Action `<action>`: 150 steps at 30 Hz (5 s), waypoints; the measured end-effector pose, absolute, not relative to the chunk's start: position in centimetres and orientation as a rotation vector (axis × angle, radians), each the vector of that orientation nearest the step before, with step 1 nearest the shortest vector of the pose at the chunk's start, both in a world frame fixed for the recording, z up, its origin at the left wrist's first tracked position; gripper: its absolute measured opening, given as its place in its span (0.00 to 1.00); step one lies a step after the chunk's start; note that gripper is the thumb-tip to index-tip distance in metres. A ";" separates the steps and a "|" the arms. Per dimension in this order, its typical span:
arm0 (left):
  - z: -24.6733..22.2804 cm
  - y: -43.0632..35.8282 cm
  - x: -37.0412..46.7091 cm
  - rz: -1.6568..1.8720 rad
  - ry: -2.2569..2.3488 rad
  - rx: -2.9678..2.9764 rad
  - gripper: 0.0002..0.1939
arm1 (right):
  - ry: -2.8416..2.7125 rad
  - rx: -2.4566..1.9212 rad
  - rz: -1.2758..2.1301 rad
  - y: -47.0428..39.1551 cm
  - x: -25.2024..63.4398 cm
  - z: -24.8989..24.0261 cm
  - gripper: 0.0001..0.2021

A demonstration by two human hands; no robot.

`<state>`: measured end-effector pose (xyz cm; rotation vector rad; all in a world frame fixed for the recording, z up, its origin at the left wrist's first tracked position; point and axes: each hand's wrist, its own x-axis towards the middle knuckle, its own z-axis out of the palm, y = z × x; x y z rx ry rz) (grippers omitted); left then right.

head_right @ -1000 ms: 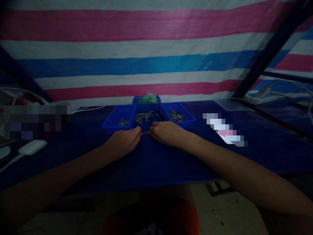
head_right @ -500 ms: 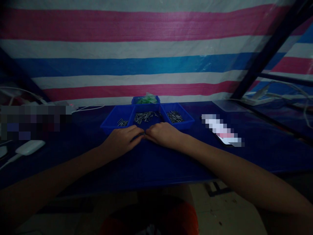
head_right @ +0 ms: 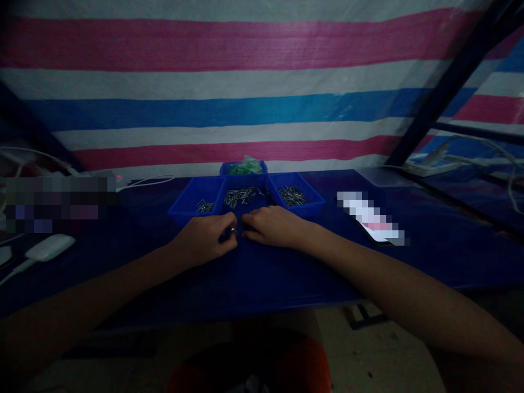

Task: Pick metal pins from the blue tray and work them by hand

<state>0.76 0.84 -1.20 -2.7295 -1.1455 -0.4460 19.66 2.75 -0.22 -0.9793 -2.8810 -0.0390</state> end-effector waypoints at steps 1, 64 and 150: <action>-1.3 0.9 0.7 -0.422 -1.163 -2.721 0.07 | -2.883 -0.974 -0.046 2.7 19.7 -0.1 0.09; -1.5 0.7 0.8 -0.496 -1.004 -2.613 0.06 | -2.859 -0.923 -0.046 2.4 19.3 0.0 0.11; -1.5 0.4 0.6 -0.151 -1.203 -2.494 0.07 | -2.847 -1.140 -0.258 2.2 19.6 0.5 0.09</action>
